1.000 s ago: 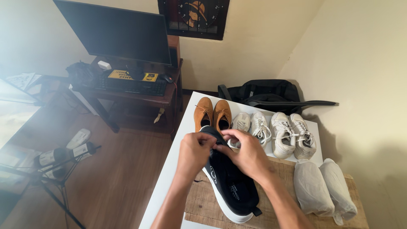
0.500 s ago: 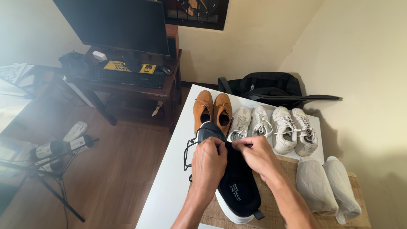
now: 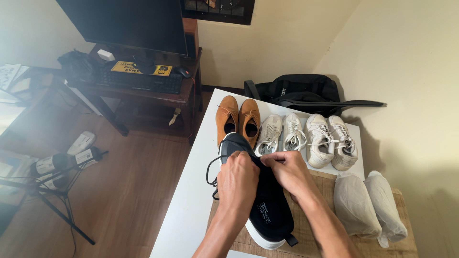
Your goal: The person unlaces a white sneaker and then relaces it. Next, the person unlaces a black sneaker and relaces it. The actions are performed by hand on a table with several other shoes visible nearby.
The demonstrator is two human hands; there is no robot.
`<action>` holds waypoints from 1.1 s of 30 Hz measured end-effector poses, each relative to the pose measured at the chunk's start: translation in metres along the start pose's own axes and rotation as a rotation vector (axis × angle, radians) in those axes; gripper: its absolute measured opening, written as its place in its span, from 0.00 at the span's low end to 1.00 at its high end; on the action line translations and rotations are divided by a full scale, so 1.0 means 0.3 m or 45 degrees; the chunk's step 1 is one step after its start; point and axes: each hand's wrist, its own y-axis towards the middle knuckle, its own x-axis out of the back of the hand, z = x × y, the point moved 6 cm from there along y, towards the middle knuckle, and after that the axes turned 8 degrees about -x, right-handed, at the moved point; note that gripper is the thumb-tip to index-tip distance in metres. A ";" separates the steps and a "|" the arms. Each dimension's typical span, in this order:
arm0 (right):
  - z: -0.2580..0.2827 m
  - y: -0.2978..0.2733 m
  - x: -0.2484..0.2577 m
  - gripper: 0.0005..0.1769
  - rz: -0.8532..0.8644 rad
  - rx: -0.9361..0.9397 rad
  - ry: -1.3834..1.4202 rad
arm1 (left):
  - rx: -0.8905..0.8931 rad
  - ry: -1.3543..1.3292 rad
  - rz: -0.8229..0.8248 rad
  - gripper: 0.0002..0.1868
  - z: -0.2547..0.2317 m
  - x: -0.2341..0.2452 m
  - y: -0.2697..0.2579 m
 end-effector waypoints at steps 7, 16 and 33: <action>0.006 -0.006 -0.003 0.12 0.005 -0.022 0.012 | -0.027 -0.008 0.012 0.10 0.017 -0.016 0.013; 0.086 -0.063 0.000 0.11 -0.035 0.164 -0.189 | -0.092 -0.063 -0.096 0.10 0.019 0.002 -0.002; -0.012 0.082 -0.019 0.14 0.128 0.104 -0.159 | -0.126 0.158 0.061 0.11 0.017 -0.029 0.007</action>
